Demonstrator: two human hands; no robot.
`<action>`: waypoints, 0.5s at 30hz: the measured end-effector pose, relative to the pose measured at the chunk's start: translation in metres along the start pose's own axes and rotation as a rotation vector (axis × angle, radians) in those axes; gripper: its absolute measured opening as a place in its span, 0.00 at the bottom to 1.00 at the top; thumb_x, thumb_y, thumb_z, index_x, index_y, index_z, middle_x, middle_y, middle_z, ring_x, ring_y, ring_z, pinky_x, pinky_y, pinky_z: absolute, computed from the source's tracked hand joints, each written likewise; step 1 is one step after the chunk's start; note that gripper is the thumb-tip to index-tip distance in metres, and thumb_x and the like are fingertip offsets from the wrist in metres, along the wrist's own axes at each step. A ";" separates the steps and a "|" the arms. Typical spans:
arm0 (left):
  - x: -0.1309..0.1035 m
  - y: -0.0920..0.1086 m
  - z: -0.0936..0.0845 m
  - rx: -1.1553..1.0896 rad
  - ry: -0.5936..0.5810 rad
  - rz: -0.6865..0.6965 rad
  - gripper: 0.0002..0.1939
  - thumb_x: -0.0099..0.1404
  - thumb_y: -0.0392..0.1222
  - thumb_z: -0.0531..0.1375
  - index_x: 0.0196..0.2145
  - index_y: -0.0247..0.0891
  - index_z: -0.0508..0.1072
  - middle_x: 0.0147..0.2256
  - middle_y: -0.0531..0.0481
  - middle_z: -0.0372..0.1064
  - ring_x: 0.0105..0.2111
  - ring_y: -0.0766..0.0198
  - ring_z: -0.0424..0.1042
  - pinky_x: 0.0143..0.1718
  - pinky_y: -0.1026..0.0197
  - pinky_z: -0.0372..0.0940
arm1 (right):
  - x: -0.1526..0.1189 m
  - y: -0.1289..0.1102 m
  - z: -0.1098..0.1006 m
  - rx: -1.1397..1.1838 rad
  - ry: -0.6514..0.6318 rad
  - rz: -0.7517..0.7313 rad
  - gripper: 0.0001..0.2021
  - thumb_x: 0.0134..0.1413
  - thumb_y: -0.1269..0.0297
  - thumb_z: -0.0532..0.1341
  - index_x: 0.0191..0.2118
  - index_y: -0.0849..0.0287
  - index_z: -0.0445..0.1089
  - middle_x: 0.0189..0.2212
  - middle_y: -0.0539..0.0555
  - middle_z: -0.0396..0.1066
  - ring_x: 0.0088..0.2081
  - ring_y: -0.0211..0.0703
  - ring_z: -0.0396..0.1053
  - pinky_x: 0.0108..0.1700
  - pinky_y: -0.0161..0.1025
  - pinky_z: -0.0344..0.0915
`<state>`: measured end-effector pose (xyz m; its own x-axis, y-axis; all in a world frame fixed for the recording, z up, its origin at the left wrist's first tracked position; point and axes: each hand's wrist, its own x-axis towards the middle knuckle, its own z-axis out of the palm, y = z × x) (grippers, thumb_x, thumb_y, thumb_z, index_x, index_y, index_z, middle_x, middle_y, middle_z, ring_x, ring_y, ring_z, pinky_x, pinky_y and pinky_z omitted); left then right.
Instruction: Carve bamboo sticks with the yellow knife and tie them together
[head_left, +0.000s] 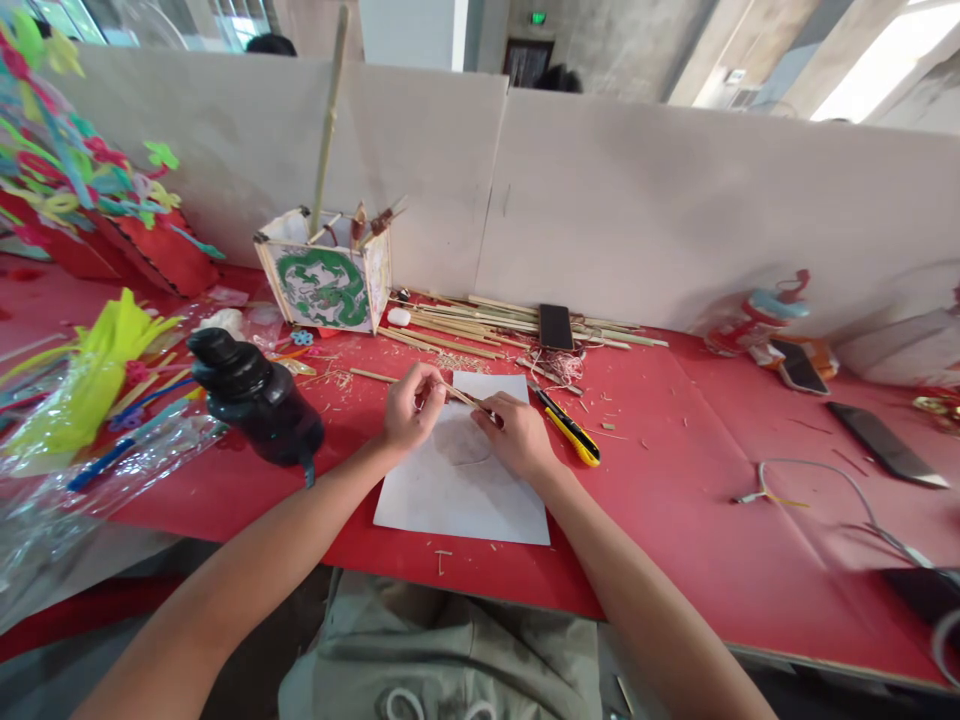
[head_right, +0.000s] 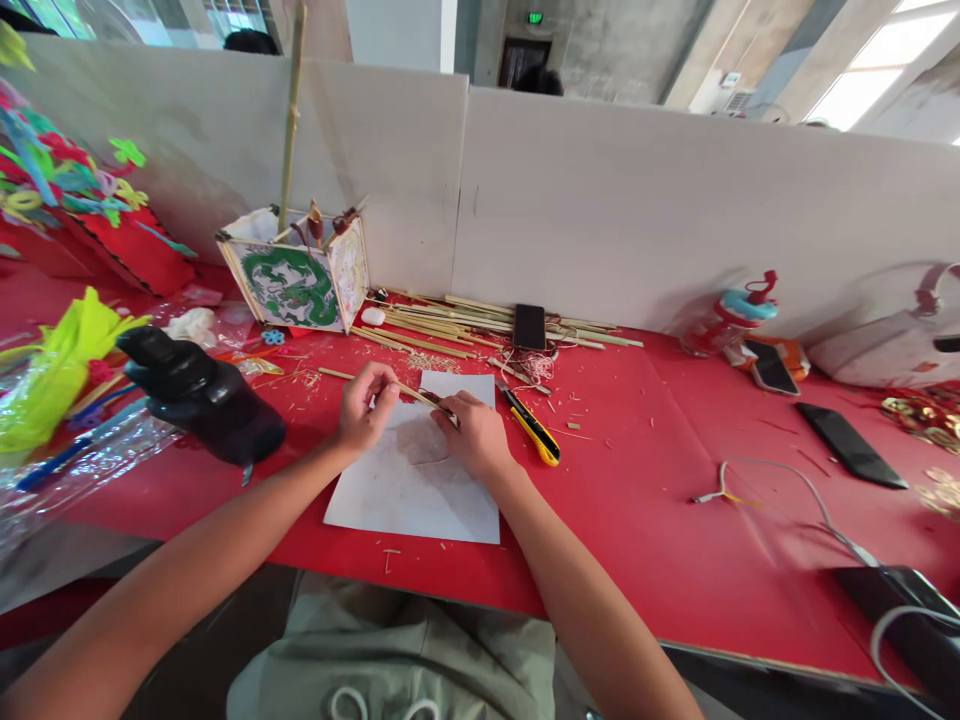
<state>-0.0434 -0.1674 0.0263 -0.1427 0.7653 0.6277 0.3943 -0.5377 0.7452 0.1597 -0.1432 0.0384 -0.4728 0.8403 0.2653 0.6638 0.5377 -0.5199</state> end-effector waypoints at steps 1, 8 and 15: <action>0.001 0.000 0.000 -0.009 0.016 -0.020 0.10 0.72 0.48 0.55 0.36 0.40 0.65 0.25 0.55 0.63 0.23 0.69 0.61 0.25 0.65 0.56 | 0.001 0.002 0.001 0.047 0.023 0.007 0.11 0.65 0.60 0.59 0.41 0.57 0.78 0.39 0.53 0.77 0.36 0.40 0.72 0.40 0.34 0.61; 0.005 -0.003 -0.002 0.012 0.067 -0.070 0.10 0.71 0.47 0.56 0.34 0.40 0.64 0.23 0.56 0.60 0.22 0.69 0.61 0.23 0.65 0.54 | 0.006 0.007 0.007 0.638 0.148 0.222 0.19 0.54 0.48 0.65 0.35 0.62 0.77 0.24 0.51 0.71 0.25 0.38 0.63 0.29 0.35 0.59; 0.004 -0.007 0.000 0.052 0.017 -0.108 0.09 0.71 0.48 0.56 0.37 0.40 0.67 0.27 0.54 0.67 0.25 0.68 0.66 0.26 0.66 0.59 | 0.008 0.011 0.004 0.890 0.194 0.278 0.20 0.49 0.46 0.68 0.32 0.62 0.74 0.21 0.47 0.64 0.22 0.33 0.55 0.25 0.34 0.52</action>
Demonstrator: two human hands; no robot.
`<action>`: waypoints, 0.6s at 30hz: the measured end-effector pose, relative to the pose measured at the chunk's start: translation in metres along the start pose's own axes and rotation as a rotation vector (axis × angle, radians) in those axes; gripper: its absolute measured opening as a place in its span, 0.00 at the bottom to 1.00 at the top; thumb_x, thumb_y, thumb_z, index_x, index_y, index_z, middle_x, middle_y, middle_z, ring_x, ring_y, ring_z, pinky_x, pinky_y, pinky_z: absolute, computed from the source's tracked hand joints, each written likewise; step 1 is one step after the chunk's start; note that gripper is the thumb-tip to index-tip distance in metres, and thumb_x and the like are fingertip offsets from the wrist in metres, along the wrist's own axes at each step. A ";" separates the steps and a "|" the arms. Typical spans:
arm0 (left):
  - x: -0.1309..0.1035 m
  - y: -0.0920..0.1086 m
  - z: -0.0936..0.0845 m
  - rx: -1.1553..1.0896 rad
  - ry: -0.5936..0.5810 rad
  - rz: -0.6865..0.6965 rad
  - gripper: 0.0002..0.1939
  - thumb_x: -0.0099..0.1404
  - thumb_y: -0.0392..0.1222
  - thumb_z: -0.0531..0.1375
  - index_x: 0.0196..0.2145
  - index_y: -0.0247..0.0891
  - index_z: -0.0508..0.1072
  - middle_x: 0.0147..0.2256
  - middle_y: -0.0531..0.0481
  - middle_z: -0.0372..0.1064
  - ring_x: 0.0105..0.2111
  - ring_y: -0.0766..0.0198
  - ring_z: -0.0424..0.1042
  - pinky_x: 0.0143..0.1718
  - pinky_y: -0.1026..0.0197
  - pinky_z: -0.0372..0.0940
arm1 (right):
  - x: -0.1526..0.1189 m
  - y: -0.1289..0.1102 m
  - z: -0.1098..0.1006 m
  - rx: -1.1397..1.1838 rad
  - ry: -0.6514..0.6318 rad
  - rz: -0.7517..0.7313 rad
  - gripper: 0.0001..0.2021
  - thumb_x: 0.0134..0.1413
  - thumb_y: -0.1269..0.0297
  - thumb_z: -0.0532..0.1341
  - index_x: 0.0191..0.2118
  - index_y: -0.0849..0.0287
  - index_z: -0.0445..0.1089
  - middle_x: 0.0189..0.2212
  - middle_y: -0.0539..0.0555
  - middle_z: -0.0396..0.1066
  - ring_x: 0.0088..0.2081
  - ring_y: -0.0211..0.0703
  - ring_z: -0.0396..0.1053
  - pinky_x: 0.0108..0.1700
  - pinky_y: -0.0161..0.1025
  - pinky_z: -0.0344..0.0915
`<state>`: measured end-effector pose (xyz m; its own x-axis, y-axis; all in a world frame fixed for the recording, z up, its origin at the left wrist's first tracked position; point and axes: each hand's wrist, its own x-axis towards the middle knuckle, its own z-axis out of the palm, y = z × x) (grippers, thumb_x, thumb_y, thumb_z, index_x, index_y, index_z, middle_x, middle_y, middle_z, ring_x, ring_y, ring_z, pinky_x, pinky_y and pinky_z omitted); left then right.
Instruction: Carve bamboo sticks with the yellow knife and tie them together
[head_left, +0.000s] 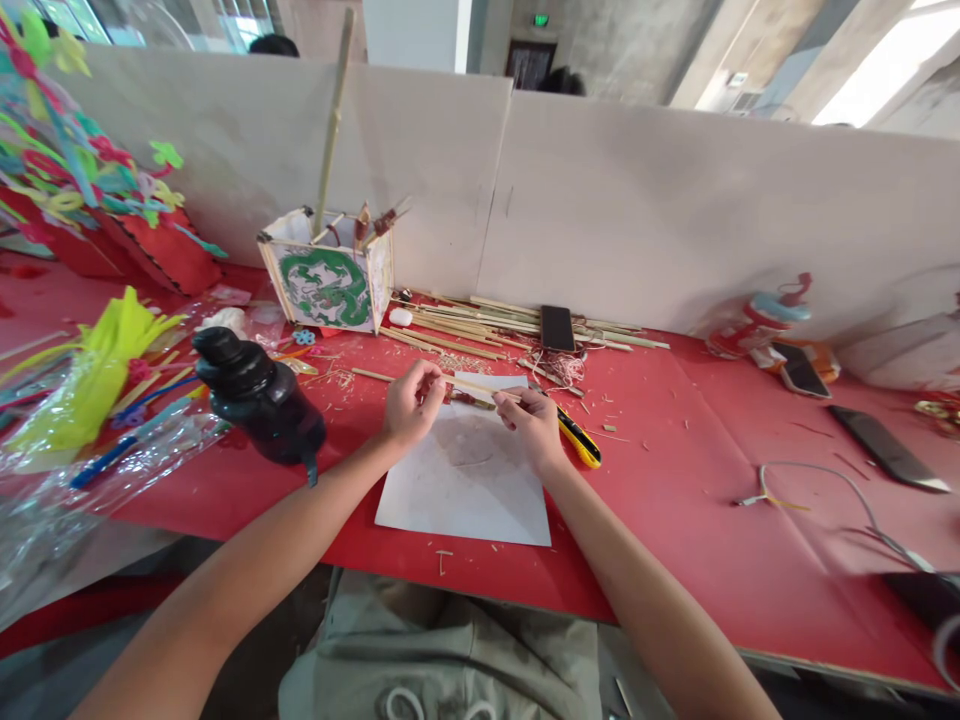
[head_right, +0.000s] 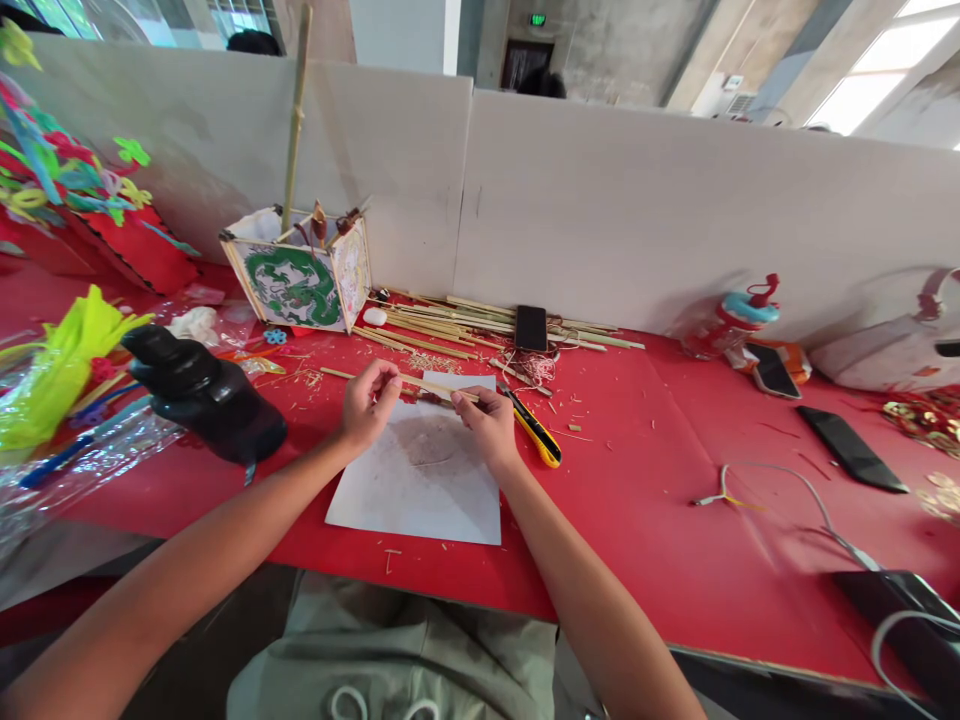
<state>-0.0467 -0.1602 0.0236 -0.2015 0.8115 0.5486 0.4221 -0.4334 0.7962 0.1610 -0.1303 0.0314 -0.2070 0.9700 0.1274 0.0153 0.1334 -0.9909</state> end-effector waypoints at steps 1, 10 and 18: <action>0.000 0.000 0.000 -0.020 0.003 -0.007 0.09 0.71 0.48 0.56 0.38 0.40 0.67 0.28 0.54 0.67 0.26 0.68 0.67 0.27 0.66 0.60 | 0.000 0.000 0.000 0.006 -0.005 0.003 0.20 0.49 0.46 0.68 0.32 0.61 0.74 0.21 0.46 0.63 0.22 0.33 0.55 0.25 0.34 0.51; 0.002 -0.001 -0.001 -0.048 0.023 0.019 0.08 0.71 0.45 0.57 0.36 0.39 0.68 0.26 0.55 0.64 0.24 0.70 0.63 0.25 0.67 0.56 | -0.001 -0.001 0.001 0.095 0.000 -0.004 0.16 0.49 0.50 0.70 0.31 0.60 0.74 0.19 0.46 0.62 0.21 0.32 0.54 0.25 0.35 0.50; 0.002 -0.001 -0.002 -0.013 0.013 0.082 0.06 0.69 0.42 0.57 0.35 0.39 0.67 0.25 0.56 0.64 0.23 0.70 0.63 0.26 0.67 0.56 | 0.000 0.001 0.000 0.210 0.015 -0.016 0.14 0.50 0.53 0.71 0.30 0.59 0.74 0.20 0.47 0.64 0.21 0.32 0.55 0.24 0.35 0.50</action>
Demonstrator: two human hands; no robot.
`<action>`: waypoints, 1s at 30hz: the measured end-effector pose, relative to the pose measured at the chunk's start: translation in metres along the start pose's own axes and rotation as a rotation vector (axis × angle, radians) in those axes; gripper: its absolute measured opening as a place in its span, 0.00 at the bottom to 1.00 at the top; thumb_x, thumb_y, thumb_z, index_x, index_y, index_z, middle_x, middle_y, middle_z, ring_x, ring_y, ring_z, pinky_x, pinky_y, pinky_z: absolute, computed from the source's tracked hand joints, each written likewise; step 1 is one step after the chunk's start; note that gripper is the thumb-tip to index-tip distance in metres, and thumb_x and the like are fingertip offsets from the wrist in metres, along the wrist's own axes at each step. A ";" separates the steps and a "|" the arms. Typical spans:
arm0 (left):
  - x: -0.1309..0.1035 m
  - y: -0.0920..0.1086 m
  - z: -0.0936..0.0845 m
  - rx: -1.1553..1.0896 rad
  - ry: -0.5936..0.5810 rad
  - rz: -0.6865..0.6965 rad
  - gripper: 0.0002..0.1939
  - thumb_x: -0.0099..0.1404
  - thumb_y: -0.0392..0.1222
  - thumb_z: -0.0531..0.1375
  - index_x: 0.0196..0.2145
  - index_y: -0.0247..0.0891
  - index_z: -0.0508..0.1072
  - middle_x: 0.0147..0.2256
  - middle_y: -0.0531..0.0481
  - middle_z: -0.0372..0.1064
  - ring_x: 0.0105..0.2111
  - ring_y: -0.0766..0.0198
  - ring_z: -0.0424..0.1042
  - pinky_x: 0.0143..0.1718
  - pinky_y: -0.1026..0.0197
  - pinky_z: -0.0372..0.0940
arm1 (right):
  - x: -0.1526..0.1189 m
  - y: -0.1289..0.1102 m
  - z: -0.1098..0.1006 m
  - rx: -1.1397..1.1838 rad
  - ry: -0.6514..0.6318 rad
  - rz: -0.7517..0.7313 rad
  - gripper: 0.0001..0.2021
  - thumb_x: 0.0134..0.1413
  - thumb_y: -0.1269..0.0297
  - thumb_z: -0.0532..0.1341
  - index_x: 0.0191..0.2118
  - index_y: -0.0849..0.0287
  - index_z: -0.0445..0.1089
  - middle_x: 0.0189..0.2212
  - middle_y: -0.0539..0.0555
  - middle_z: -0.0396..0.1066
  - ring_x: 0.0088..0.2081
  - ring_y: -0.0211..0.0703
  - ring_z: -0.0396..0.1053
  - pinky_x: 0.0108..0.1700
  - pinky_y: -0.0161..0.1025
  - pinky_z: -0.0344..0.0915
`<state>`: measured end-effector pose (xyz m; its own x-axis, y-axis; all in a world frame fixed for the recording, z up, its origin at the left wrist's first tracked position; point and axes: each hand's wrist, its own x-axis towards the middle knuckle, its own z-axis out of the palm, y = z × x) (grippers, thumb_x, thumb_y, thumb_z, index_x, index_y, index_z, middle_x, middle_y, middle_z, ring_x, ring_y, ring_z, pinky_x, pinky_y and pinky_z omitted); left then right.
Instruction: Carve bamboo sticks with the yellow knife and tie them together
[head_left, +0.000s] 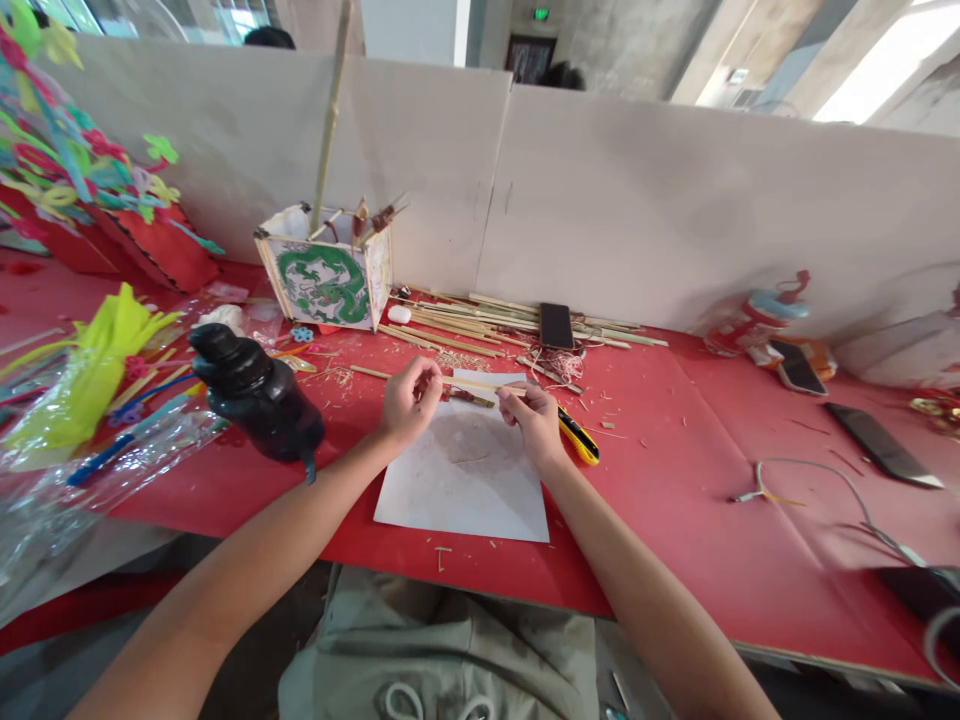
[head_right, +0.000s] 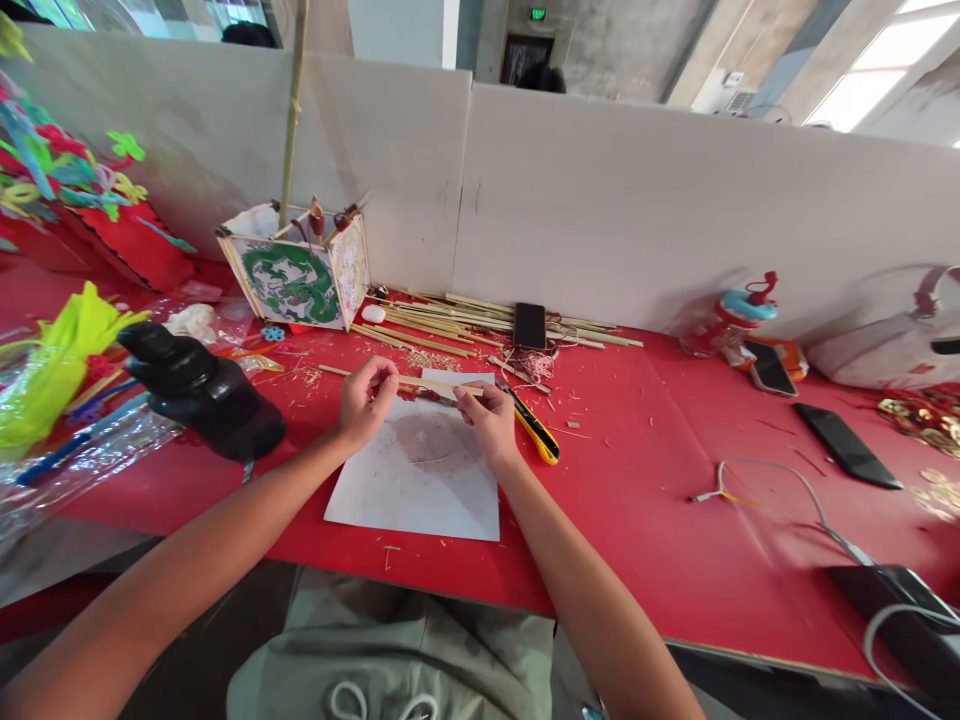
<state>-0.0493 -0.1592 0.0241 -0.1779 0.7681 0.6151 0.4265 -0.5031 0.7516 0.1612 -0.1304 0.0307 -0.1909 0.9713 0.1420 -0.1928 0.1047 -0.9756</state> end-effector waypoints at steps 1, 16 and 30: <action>0.000 0.000 0.000 0.014 -0.010 0.007 0.05 0.69 0.41 0.57 0.34 0.39 0.67 0.25 0.56 0.64 0.23 0.70 0.63 0.26 0.67 0.56 | 0.000 0.000 0.000 0.014 0.004 -0.003 0.14 0.50 0.53 0.71 0.30 0.59 0.74 0.20 0.47 0.64 0.21 0.32 0.55 0.24 0.35 0.50; -0.003 0.004 0.000 0.209 -0.472 0.118 0.01 0.63 0.36 0.57 0.32 0.39 0.67 0.24 0.57 0.63 0.23 0.71 0.62 0.28 0.66 0.55 | 0.002 0.003 0.001 -0.042 0.048 0.023 0.15 0.50 0.51 0.68 0.28 0.60 0.72 0.19 0.48 0.65 0.19 0.33 0.57 0.23 0.34 0.52; -0.002 0.011 -0.004 0.183 -0.547 0.073 0.03 0.63 0.38 0.58 0.37 0.40 0.69 0.25 0.57 0.67 0.23 0.70 0.64 0.28 0.65 0.56 | 0.001 0.002 0.001 0.026 0.093 0.031 0.15 0.50 0.52 0.69 0.29 0.60 0.71 0.18 0.48 0.67 0.18 0.32 0.59 0.22 0.34 0.51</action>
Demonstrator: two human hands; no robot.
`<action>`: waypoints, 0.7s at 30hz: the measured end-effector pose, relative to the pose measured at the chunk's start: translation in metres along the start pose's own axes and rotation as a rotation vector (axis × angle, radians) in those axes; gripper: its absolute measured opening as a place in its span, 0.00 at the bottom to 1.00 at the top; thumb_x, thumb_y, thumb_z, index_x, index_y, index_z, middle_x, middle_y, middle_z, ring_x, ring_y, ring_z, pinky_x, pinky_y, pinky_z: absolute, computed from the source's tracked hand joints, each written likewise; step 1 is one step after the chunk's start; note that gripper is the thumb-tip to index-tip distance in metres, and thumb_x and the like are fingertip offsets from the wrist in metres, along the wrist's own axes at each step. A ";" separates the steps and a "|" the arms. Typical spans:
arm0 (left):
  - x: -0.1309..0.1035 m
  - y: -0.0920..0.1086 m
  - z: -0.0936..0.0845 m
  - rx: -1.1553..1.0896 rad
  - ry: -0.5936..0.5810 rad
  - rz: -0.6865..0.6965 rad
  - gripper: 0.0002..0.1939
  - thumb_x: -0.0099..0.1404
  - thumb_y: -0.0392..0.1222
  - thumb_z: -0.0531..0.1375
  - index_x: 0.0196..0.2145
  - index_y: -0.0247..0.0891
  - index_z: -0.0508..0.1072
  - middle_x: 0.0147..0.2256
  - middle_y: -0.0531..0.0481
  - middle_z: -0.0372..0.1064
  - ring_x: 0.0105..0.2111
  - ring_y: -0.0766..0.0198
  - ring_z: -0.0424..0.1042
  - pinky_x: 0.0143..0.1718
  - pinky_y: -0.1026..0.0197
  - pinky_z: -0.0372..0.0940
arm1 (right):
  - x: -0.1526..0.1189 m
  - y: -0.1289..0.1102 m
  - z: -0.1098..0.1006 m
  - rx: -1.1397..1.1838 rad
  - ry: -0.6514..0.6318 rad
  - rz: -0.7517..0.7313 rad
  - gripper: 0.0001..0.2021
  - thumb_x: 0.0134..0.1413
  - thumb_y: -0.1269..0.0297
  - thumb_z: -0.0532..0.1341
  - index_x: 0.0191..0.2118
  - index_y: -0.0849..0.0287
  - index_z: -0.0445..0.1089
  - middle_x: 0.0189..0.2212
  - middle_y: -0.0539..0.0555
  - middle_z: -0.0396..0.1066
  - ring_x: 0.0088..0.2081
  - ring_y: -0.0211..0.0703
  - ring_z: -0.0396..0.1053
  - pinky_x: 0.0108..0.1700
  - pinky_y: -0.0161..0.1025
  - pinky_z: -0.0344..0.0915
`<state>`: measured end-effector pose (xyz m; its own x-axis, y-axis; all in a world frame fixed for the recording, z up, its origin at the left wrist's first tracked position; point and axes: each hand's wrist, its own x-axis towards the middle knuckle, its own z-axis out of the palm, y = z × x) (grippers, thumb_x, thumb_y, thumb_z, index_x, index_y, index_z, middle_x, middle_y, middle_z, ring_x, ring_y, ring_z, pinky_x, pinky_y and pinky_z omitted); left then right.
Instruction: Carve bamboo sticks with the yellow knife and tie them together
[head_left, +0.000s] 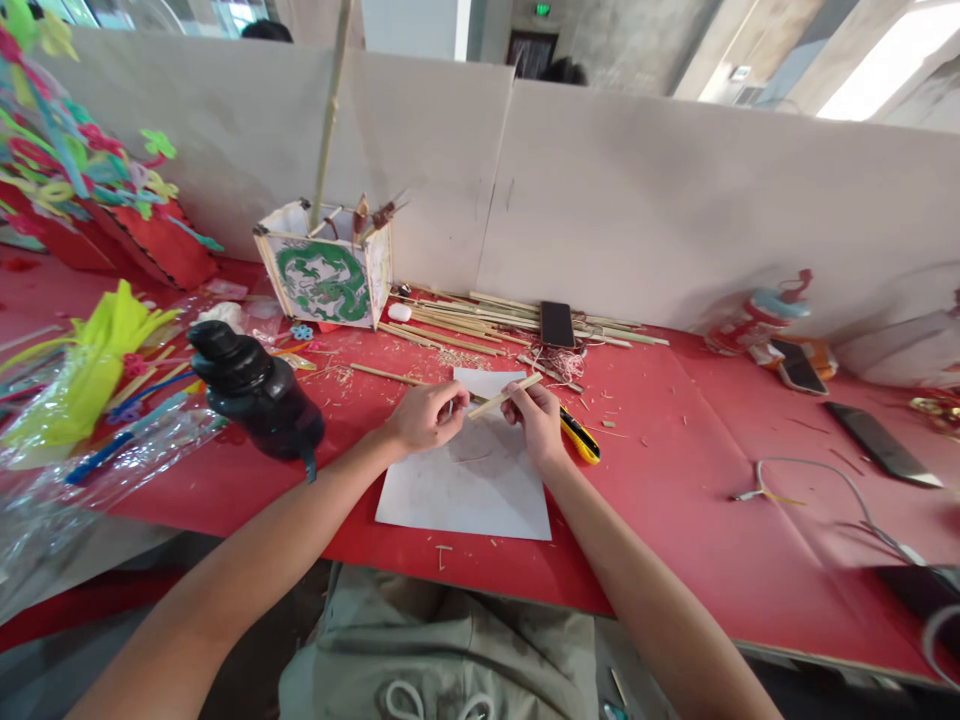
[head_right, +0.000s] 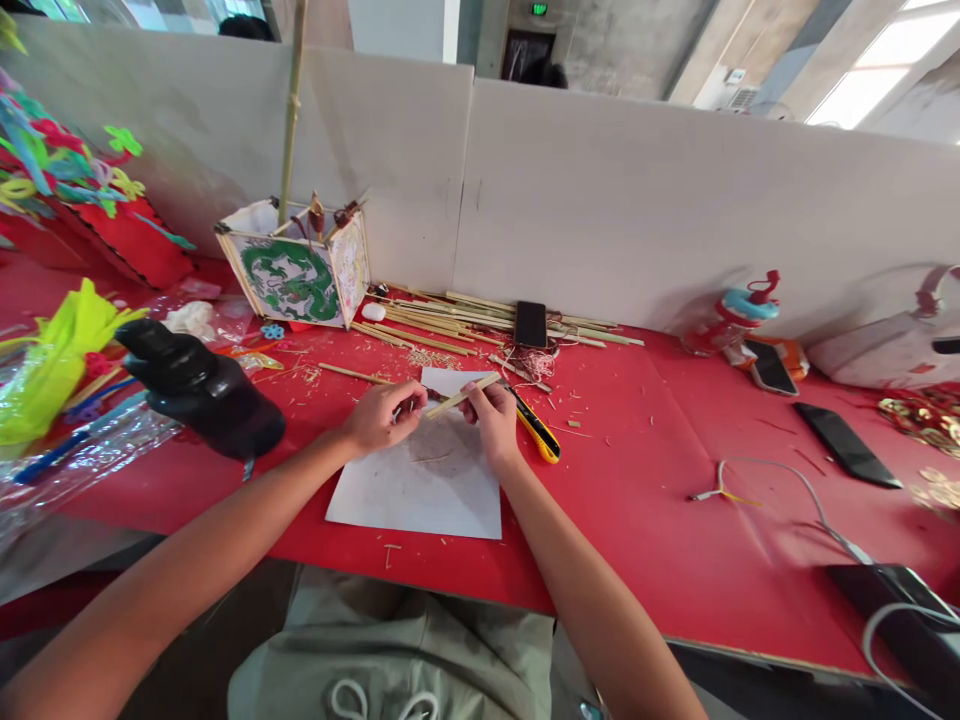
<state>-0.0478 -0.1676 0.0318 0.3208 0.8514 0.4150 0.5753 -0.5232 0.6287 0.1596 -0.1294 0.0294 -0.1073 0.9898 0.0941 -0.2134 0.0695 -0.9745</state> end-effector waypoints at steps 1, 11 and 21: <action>0.000 0.000 0.000 -0.003 -0.009 -0.001 0.04 0.62 0.37 0.59 0.37 0.40 0.69 0.25 0.57 0.67 0.22 0.70 0.64 0.27 0.65 0.56 | 0.000 0.000 0.000 0.005 -0.002 -0.002 0.15 0.50 0.52 0.69 0.29 0.60 0.71 0.18 0.48 0.67 0.18 0.32 0.59 0.22 0.34 0.51; 0.001 -0.002 0.003 0.020 -0.012 0.064 0.03 0.60 0.35 0.59 0.33 0.39 0.68 0.27 0.56 0.70 0.23 0.71 0.63 0.29 0.64 0.57 | -0.002 -0.001 0.001 0.003 -0.017 -0.008 0.16 0.51 0.51 0.68 0.30 0.59 0.72 0.19 0.47 0.66 0.19 0.33 0.59 0.23 0.34 0.53; 0.001 -0.001 0.002 0.031 -0.018 0.056 0.02 0.60 0.36 0.60 0.33 0.39 0.68 0.28 0.55 0.70 0.24 0.70 0.64 0.30 0.64 0.57 | -0.001 -0.001 0.001 -0.050 -0.018 -0.014 0.17 0.51 0.48 0.67 0.30 0.58 0.71 0.18 0.47 0.65 0.19 0.33 0.58 0.23 0.35 0.54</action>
<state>-0.0466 -0.1661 0.0297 0.3663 0.8216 0.4369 0.5790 -0.5688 0.5841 0.1591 -0.1308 0.0309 -0.1222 0.9863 0.1111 -0.1666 0.0900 -0.9819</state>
